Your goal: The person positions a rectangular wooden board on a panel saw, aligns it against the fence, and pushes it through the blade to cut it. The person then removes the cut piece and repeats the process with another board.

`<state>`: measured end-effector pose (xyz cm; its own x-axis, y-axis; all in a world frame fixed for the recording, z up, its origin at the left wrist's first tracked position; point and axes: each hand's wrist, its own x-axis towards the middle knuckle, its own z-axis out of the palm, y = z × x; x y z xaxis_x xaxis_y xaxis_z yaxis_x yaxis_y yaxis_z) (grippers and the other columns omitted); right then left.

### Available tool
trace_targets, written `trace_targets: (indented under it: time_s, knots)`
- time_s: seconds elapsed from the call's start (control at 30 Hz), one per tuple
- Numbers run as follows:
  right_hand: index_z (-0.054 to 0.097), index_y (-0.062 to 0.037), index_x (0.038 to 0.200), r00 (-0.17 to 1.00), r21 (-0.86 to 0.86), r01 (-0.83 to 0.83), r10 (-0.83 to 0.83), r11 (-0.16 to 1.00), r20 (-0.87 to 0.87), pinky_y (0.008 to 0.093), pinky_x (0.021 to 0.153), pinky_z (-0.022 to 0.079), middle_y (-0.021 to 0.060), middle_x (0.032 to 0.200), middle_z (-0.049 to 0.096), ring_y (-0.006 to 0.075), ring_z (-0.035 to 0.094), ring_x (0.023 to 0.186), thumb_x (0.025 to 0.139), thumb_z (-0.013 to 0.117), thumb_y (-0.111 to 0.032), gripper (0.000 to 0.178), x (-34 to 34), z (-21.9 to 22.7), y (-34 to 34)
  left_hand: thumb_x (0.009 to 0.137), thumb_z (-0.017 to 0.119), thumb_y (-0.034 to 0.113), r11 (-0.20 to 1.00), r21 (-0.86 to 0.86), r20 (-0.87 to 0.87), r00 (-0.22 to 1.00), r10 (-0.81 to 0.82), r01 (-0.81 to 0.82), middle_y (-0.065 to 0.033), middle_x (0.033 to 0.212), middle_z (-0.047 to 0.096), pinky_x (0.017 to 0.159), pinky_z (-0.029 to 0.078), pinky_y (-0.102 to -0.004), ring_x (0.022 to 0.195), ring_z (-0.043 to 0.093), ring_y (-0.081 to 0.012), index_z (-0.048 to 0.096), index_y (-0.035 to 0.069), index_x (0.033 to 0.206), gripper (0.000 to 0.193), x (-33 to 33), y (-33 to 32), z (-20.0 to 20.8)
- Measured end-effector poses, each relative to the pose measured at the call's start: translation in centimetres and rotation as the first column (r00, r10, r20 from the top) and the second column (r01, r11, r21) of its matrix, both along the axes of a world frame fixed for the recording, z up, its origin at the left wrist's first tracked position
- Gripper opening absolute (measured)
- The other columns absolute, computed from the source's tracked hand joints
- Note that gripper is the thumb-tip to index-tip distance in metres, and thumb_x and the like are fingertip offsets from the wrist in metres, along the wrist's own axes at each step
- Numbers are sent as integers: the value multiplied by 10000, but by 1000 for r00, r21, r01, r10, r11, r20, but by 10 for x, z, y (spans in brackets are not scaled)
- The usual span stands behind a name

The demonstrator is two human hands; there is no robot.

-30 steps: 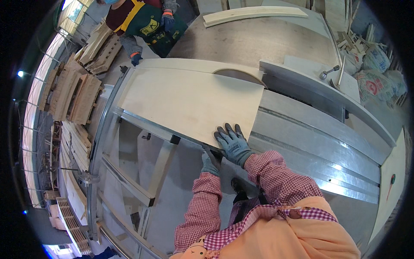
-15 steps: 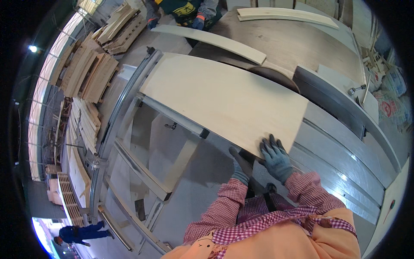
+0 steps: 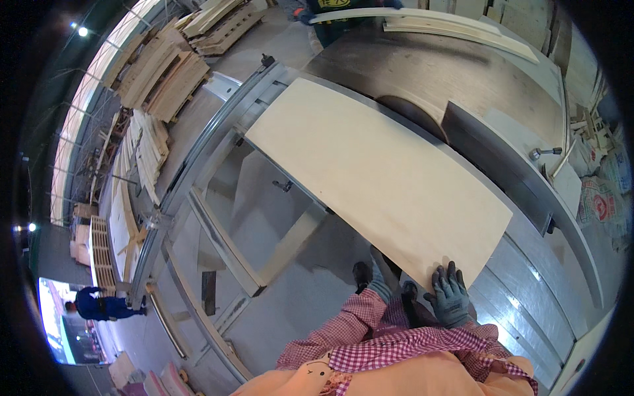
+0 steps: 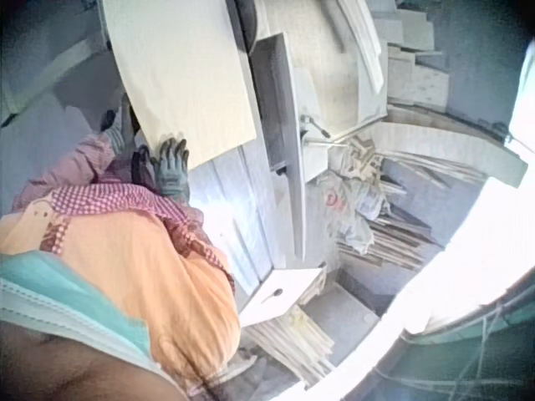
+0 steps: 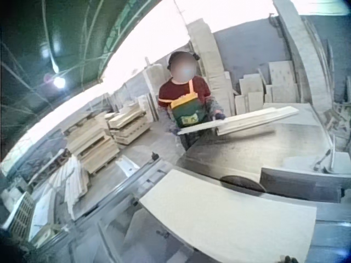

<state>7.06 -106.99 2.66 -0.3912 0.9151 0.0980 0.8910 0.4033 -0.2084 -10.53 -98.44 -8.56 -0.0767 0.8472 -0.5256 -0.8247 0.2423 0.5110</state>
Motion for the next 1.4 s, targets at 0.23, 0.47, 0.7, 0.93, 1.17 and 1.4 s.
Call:
trace_targets:
  time_s: [0.23, 0.47, 0.7, 0.93, 1.17, 1.4]
  knots:
    - [437, -13, 1370, 992, 97, -39, 50, 995, -114, 587, 1097, 301, 184, 1441, 434, 437, 327, 1382, 714, 759, -302, 786, -4, 1, 4, 949, 405, 628, 995, 74, -156, 985, 79, -68, -73, 1387, 490, 1013, 430, -376, 1231, 488, -254, 379, 97, 1429, 716, -8, 2, -23]
    - [475, -2, 1338, 998, 81, -43, 47, 996, -48, 595, 1104, 281, 180, 1439, 435, 425, 328, 1384, 764, 714, -342, 709, 8, -11, 6, 960, 437, 577, 999, 24, -32, 999, -36, 37, -51, 1378, 498, 1001, 440, -372, 1225, 494, -232, 388, 94, 1421, 669, -24, 4, -33]
    - [451, -17, 1356, 999, 54, -36, 37, 998, -26, 594, 1105, 276, 189, 1447, 419, 437, 320, 1384, 742, 746, -295, 735, 9, 1, 14, 962, 532, 194, 992, 129, -972, 197, 126, 2, -181, 1474, 364, 1137, 287, -402, 1356, 354, -319, 264, -32, 1455, 605, -110, 24, 36]
    - [430, -47, 1384, 1000, 8, -27, 27, 1000, 10, 590, 1110, 263, 173, 1465, 400, 452, 297, 1391, 786, 694, -301, 701, 8, -3, 13, 870, 640, 221, 983, 102, -938, -315, 147, 154, -312, 1479, 274, 1141, 221, -516, 1371, 255, -464, 191, -76, 1462, 801, -212, 119, 87]
    - [394, -88, 1404, 996, 65, -51, 46, 997, 75, 605, 1092, 263, 144, 1466, 392, 447, 292, 1396, 827, 642, -405, 704, 14, -15, 12, 926, 539, 430, 998, -63, -865, -499, -46, 17, -354, 1505, 177, 1147, 142, -568, 1402, 173, -500, 138, -119, 1459, 863, -209, 196, 67]
    - [414, -85, 1392, 999, 14, -6, 5, 1000, 47, 608, 1092, 266, 139, 1457, 413, 452, 311, 1384, 864, 608, -439, 665, 13, -7, 21, 922, 522, 411, 995, -77, -817, -576, -23, 70, -397, 1478, 185, 1138, 127, -597, 1399, 169, -518, 187, -148, 1430, 826, -207, 210, 79]
